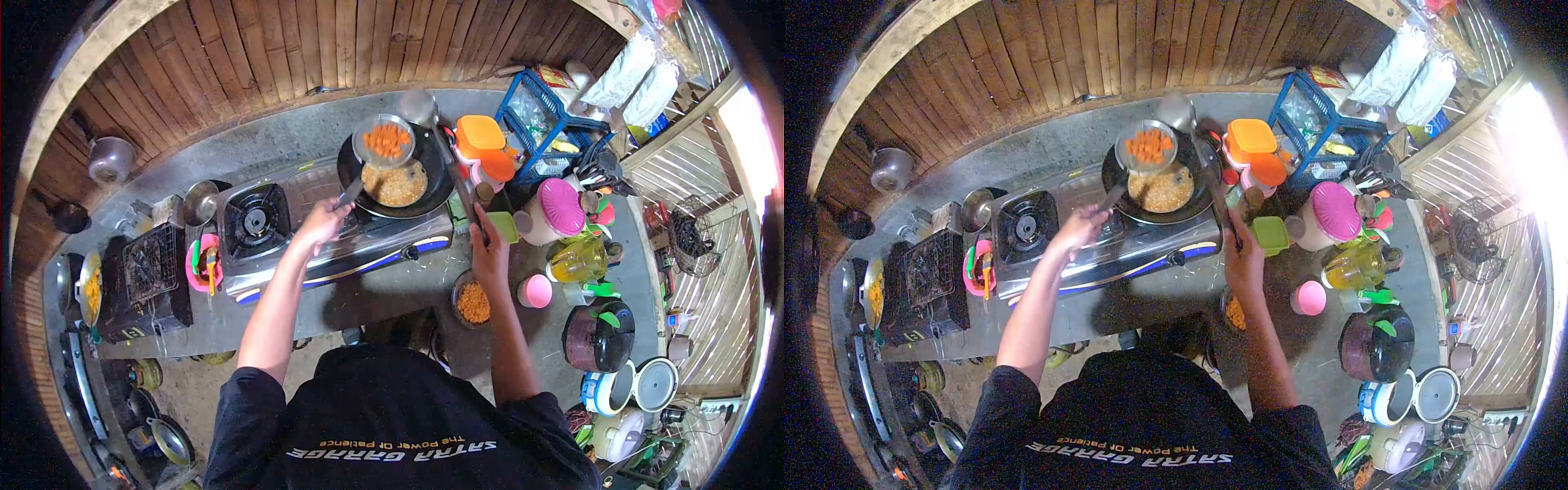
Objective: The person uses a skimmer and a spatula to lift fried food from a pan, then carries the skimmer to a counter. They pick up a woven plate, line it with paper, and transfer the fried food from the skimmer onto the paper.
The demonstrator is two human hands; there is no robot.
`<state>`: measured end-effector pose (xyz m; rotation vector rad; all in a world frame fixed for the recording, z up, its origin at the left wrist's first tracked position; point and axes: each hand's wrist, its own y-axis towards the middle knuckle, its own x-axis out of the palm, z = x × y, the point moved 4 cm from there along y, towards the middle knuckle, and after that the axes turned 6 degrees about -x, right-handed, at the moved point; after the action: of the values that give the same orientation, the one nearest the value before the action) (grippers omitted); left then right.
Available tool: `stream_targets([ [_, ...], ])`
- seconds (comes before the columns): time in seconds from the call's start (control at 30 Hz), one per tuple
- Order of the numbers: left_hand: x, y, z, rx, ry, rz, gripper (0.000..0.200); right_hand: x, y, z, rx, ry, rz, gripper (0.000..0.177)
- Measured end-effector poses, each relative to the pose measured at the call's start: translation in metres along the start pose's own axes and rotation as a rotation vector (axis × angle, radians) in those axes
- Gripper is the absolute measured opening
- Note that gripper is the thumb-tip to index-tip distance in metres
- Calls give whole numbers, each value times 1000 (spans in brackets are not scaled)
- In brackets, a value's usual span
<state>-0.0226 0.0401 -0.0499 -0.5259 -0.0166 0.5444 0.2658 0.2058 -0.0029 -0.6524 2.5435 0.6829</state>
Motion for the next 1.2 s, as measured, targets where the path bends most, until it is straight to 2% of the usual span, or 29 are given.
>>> stream_targets([
  [0.07, 3, 8, -19, -42, 71, 41, 21, 11, -10, 20, 36, 95, 5, 38],
  [0.33, -7, -30, 33, 61, -106, 4, 17, -2, -22, -2, 197, 234, 84, 37],
  [0.43, -3, -13, 13, 66, -143, -37, 17, 1, -26, 6, 213, 132, 41, 38],
  [0.53, 8, -3, -13, -44, -50, 39, 19, 2, -24, -1, -154, -138, 135, 38],
  [0.57, 9, -2, -19, -45, 15, 69, 20, 1, -24, 1, -129, -149, 107, 38],
  [0.73, 14, -14, -17, -30, -40, 23, 20, -4, -24, -16, -61, -291, 1, 38],
  [0.83, 22, -15, -11, -17, -37, 18, 20, 5, -23, -15, -132, -416, -43, 41],
  [1.03, 17, -9, -11, -31, 7, 28, 19, 8, -20, -20, -208, -390, -97, 44],
  [1.2, 11, -11, -4, -43, 88, 7, 21, -3, 2, -25, -164, -432, -102, 40],
])
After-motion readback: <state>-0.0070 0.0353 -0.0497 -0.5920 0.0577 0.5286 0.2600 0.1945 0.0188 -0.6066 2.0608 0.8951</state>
